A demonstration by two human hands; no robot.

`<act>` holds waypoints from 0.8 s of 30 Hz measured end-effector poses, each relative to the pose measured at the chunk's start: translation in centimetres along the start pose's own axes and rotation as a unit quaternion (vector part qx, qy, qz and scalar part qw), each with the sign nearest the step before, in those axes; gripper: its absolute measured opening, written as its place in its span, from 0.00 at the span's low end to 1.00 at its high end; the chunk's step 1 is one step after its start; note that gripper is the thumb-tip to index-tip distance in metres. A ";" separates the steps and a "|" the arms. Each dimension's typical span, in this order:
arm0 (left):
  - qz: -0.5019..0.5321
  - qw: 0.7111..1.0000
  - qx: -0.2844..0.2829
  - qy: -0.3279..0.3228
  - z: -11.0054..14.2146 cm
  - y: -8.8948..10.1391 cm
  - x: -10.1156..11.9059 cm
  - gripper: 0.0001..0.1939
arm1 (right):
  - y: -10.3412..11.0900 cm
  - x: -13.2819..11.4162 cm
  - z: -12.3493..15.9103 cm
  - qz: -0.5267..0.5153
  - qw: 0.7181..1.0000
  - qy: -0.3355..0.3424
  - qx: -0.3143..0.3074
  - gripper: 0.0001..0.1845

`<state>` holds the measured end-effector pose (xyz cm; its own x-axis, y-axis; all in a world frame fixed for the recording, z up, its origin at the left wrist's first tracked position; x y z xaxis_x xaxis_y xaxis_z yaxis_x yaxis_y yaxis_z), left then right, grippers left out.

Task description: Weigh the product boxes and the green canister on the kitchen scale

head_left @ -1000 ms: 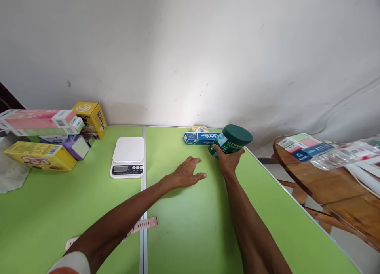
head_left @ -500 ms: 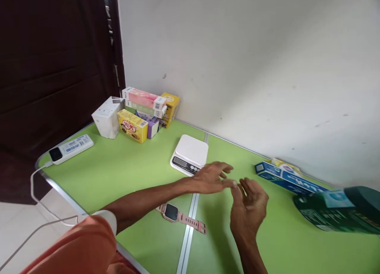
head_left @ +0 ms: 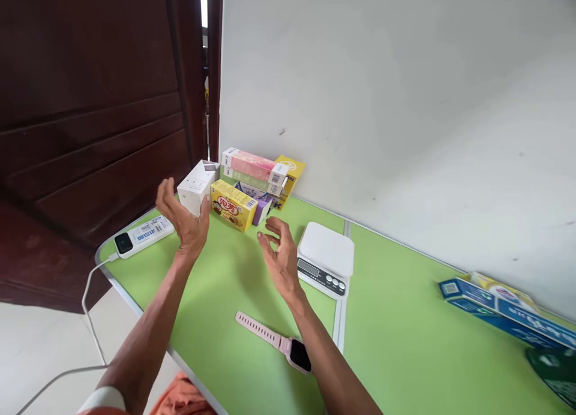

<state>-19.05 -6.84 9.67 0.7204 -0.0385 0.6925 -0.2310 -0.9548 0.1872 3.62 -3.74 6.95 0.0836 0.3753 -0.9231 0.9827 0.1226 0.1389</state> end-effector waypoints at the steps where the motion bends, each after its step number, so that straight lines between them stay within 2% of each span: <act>1: -0.026 0.999 -0.006 0.023 -0.5 -0.1 -0.8 0.53 | -0.4 0.0 0.2 0.000 1.000 -0.007 -0.011 0.24; 3: -0.057 0.993 -0.042 0.090 -1.0 -0.7 -2.0 0.62 | -0.7 0.0 0.7 0.003 0.999 -0.018 -0.028 0.24; 5: -0.056 0.984 -0.074 0.152 -1.2 -1.7 -3.2 0.64 | -0.4 0.0 1.5 0.009 0.999 -0.028 -0.035 0.23; 7: -0.039 0.978 -0.091 0.184 -1.3 -2.6 -4.1 0.58 | 0.5 0.1 2.1 0.018 0.998 -0.039 -0.034 0.22; 9: -0.031 0.974 -0.091 0.205 -1.3 -3.0 -4.9 0.47 | 1.8 0.1 2.7 0.031 0.998 -0.049 -0.033 0.22; 11: -0.038 0.969 -0.083 0.228 -1.3 -2.9 -5.4 0.39 | 3.2 0.2 3.2 0.046 0.997 -0.057 -0.033 0.21; 13: -0.044 0.966 -0.063 0.245 -1.1 -2.3 -5.5 0.36 | 4.4 0.2 3.6 0.056 0.996 -0.062 -0.033 0.22; 17: -0.025 0.966 0.004 0.259 -0.6 -0.2 -4.6 0.35 | 5.5 0.5 4.2 0.060 0.995 -0.072 -0.038 0.22; 20: 0.018 0.965 0.053 0.254 -0.4 1.4 -3.2 0.35 | 5.7 0.6 4.5 0.058 0.994 -0.078 -0.040 0.23; 22: 0.083 0.971 0.077 0.212 -0.4 2.6 -1.7 0.35 | 5.8 0.5 4.7 0.053 0.995 -0.076 -0.039 0.22; 24: 0.153 0.974 0.078 0.145 -0.7 3.8 0.3 0.34 | 6.0 -0.1 4.7 0.044 0.996 -0.070 -0.032 0.22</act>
<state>-20.14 -10.26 11.03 0.4125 -0.2659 0.8713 -0.2876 -0.9455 -0.1524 10.27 -7.36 6.15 0.1954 0.2550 -0.9470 0.9584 0.1555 0.2396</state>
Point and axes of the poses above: each hand's wrist, its own z-axis away from the middle knuckle, its own y-axis out of the back of the hand, x = y × z, the point moved 1 cm from there along -z, towards the middle knuckle, and after that the axes turned 1 degree about x, right-handed, at the moved point
